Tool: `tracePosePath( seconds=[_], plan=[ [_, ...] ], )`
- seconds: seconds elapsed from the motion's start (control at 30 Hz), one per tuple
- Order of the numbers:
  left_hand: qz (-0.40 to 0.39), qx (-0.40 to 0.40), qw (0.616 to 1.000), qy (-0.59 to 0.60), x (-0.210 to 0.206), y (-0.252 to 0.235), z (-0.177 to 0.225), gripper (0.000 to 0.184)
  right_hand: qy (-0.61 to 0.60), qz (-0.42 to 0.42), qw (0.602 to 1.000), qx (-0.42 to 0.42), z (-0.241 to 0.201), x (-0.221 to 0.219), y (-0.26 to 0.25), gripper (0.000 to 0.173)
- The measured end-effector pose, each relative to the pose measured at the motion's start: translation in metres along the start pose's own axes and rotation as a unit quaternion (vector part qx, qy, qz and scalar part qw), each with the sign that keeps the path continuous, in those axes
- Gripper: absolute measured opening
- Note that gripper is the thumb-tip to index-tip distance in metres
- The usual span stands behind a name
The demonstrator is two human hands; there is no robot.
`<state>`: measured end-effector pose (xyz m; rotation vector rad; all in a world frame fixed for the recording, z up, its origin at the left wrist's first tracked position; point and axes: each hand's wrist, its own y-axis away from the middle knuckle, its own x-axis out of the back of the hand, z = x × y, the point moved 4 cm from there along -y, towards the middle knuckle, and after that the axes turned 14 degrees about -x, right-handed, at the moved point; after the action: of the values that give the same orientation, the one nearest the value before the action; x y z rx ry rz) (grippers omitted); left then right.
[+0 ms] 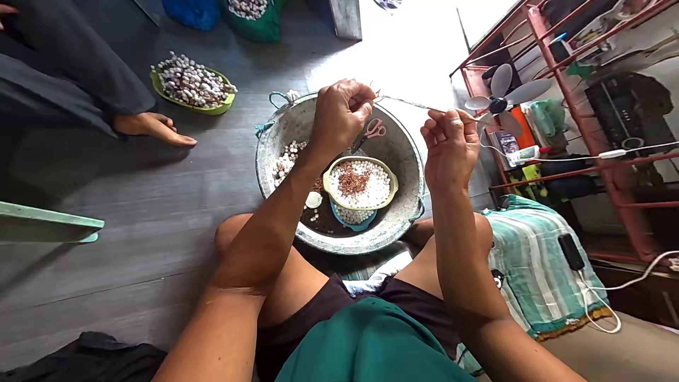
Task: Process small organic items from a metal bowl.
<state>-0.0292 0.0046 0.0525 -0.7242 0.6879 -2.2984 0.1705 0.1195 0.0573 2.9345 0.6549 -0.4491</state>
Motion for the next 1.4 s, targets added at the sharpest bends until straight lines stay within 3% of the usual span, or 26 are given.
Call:
tracePosePath(
  seconds=[1.4],
  plan=[
    [-0.022,-0.02,0.999,-0.033,-0.005,0.002,-0.001,0.013,0.004,0.002,1.0,0.01,0.0,0.001,-0.007,0.012]
  ],
)
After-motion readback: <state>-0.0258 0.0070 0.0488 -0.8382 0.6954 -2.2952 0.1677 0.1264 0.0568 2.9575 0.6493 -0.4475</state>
